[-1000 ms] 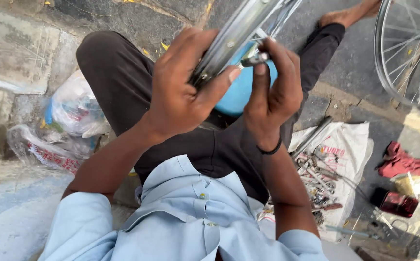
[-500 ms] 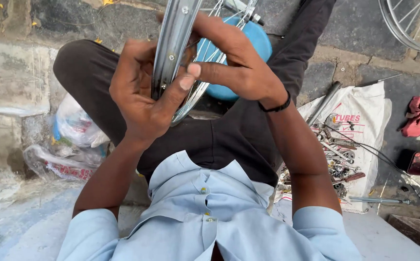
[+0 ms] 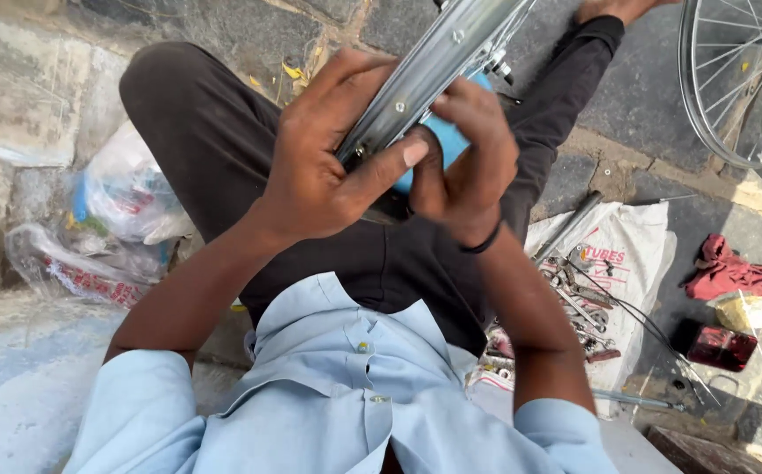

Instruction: The person sits on the ground holding a bicycle wheel across their lap and works on the rim and spokes by hand, turning small components at the rim and hub. At the end they hold the wheel upright and work on the hub axle area by hand.

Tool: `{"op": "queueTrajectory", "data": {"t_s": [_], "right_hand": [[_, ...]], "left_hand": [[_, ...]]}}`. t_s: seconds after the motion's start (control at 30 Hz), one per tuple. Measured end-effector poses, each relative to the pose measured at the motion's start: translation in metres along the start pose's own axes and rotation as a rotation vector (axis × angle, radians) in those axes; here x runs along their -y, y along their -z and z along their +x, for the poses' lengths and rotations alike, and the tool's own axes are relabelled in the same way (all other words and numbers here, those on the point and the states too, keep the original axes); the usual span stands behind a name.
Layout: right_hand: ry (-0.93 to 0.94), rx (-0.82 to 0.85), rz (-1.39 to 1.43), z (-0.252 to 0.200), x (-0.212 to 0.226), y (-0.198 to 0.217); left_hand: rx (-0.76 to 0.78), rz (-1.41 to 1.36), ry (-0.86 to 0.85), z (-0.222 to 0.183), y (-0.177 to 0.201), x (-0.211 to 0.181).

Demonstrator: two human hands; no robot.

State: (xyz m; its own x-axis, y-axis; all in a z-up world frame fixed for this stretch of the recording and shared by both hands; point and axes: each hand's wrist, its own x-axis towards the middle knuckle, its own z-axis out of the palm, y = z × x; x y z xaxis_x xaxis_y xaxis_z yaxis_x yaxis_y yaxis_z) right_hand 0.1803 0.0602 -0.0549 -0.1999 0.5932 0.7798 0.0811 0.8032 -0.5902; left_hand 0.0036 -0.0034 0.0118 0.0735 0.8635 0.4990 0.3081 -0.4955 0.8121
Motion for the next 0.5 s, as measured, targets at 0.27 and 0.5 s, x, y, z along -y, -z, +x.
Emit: {"op": "queueTrajectory", "data": {"t_s": [0.27, 0.5], "right_hand": [[0.168, 0.262, -0.259, 0.033, -0.006, 0.009], [-0.079, -0.216, -0.153, -0.014, 0.033, -0.049]], "left_hand": [[-0.226, 0.012, 0.143, -0.005, -0.019, -0.009], [-0.166, 0.02, 0.054, -0.002, -0.006, -0.007]]}}
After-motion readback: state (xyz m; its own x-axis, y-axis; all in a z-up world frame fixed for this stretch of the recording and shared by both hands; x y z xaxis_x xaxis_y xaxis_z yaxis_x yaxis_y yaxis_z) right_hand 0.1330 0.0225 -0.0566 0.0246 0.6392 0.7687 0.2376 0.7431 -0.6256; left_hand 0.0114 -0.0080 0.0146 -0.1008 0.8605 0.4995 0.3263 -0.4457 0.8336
